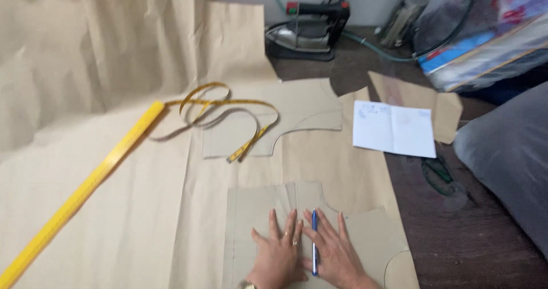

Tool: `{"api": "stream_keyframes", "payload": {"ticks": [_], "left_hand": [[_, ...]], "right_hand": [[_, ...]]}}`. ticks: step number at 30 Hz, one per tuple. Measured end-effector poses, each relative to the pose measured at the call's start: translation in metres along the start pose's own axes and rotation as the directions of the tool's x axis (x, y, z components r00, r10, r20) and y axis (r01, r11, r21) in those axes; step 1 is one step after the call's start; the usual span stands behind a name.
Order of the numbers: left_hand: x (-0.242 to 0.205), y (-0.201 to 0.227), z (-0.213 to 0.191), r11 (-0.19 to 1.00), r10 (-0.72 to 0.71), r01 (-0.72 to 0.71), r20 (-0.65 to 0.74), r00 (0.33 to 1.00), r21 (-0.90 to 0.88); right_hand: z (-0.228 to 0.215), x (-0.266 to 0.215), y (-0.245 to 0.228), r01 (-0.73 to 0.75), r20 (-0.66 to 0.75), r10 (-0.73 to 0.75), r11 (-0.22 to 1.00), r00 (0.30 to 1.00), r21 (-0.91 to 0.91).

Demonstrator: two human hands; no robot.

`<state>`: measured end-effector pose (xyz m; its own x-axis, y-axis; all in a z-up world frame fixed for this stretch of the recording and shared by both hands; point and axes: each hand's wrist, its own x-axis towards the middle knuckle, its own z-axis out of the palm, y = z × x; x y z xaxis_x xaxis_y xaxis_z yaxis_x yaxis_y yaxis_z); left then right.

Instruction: The person traces a garment pattern onto a large sheet of paper using a blue pen. They position a paper pattern piece on the sheet, trace its outline, and then use a curved ruler to draw smooth lines along the pattern's edges.

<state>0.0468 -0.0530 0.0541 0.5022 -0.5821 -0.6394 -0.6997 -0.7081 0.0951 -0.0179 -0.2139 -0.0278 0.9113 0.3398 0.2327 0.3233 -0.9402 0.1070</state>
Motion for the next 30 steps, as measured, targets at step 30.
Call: {"api": "stream_keyframes", "payload": {"ticks": [30], "left_hand": [[0.043,-0.025,0.033,0.956,0.226,-0.198,0.113,0.968,-0.217]], "right_hand": [[0.057,-0.033,0.007,-0.137,0.078,0.131,0.988,0.988,0.077]]}}
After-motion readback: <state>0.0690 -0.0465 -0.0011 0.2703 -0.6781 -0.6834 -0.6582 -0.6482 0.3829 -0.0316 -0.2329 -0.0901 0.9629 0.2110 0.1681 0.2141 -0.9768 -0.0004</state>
